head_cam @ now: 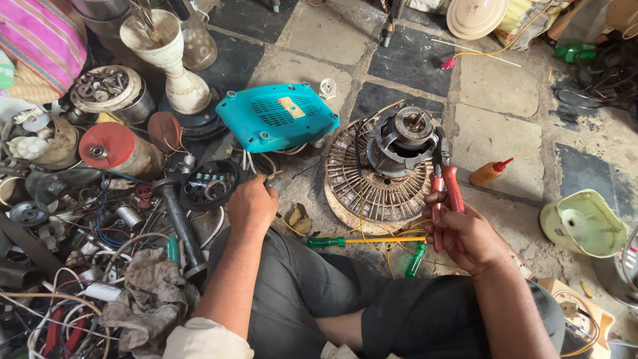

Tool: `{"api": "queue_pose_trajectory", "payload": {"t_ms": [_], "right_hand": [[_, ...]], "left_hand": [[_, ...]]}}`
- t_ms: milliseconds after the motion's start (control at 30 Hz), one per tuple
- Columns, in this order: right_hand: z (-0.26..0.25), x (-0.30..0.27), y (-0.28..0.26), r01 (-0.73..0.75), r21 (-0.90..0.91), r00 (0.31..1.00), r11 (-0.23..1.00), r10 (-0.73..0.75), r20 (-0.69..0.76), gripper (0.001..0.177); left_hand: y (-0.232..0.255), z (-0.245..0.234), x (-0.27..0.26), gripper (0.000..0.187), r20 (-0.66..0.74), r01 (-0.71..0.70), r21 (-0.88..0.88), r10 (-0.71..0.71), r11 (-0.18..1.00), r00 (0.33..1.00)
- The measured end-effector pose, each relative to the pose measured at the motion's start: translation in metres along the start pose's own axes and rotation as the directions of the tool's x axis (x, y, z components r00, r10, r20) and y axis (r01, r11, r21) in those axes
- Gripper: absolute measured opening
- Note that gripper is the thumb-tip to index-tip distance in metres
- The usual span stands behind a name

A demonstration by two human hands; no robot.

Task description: The person uses pliers and a screwdriver to work on a fan motor assembly on the floor, handling wires, the motor casing, and electrical components.

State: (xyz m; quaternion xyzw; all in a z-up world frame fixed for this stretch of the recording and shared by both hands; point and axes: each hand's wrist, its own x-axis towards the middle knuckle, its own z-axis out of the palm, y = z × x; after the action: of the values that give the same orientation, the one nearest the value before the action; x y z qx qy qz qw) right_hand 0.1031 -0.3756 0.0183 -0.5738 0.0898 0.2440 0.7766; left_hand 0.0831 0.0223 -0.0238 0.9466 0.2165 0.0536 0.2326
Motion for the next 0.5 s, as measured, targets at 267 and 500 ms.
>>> {"api": "queue_pose_trajectory", "payload": {"t_ms": [267,500], "right_hand": [[0.0013,-0.0001,-0.0004,-0.003,0.002,1.000,1.000,0.003,-0.001,0.040],[0.0022,-0.0013,-0.0019,-0.021,-0.009,1.000,1.000,0.020,-0.021,0.041]], "left_hand": [[0.0010,-0.0045,-0.0023,0.035,-0.012,0.045,-0.002,-0.045,0.999,0.999],[-0.0009,-0.0013,-0.0020,0.035,0.004,0.039,0.017,-0.039,0.999,0.999]]}}
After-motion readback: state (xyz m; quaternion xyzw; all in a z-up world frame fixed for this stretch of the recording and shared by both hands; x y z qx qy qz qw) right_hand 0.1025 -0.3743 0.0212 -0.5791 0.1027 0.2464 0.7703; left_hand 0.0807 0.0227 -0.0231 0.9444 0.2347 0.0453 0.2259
